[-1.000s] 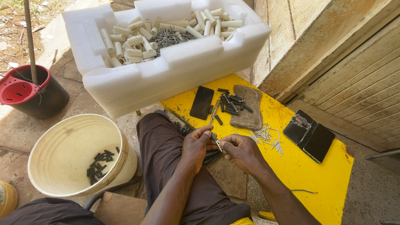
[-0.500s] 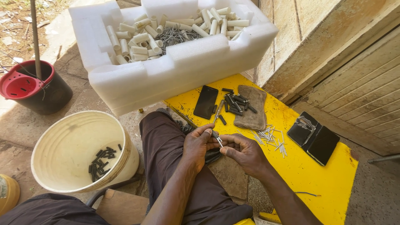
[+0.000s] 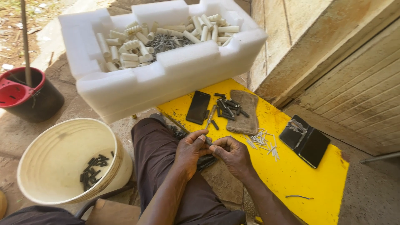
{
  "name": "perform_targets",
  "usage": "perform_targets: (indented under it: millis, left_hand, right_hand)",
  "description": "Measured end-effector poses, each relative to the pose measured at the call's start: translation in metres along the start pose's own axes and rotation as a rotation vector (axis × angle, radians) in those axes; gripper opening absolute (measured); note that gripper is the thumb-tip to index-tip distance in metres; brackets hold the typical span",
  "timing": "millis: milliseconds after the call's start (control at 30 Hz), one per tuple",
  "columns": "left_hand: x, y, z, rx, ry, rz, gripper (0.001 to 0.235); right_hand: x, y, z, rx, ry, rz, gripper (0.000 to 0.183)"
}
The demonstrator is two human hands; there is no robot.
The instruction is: The person is manually assembling small white cylindrical components by inserting metal pins into them on a yellow work surface.
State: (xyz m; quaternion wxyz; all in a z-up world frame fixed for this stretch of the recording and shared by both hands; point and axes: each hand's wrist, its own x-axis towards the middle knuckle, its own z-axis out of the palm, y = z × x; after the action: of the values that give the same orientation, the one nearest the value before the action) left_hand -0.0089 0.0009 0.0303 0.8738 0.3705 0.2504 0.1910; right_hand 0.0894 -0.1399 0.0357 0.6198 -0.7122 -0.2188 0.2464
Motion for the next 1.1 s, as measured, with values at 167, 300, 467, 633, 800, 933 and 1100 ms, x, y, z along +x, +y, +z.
perform_targets:
  millis: [167,300,467,633,800,933,1100]
  left_hand:
    - [0.000,0.008,0.007,0.007,0.042,-0.079,0.038]
    - [0.001,0.011,0.009,-0.004,0.092,-0.178,0.040]
    - [-0.002,0.014,0.014,0.006,0.079,-0.220,0.045]
    - [0.001,0.008,0.019,0.035,0.083,-0.225,0.047]
    - [-0.003,0.017,0.016,0.004,0.093,-0.229,0.049]
    - [0.002,0.005,0.012,-0.018,0.083,-0.187,0.045]
    - [0.001,0.009,0.013,-0.022,0.080,-0.191,0.044]
  right_hand:
    - [-0.007,-0.003,-0.013,-0.070,0.005,0.045,0.032]
    - [-0.017,-0.001,-0.050,-0.539,0.196,0.205,0.026]
    - [-0.007,0.030,-0.124,-0.863,0.411,0.148,0.027]
    - [0.014,0.041,-0.148,-1.024,0.374,0.129,0.026]
    - [0.024,0.039,-0.142,-1.101,0.345,0.234,0.021]
    - [0.016,0.027,-0.137,-1.135,0.320,0.238,0.019]
    - [-0.005,-0.023,-0.102,-0.841,0.369,0.206,0.010]
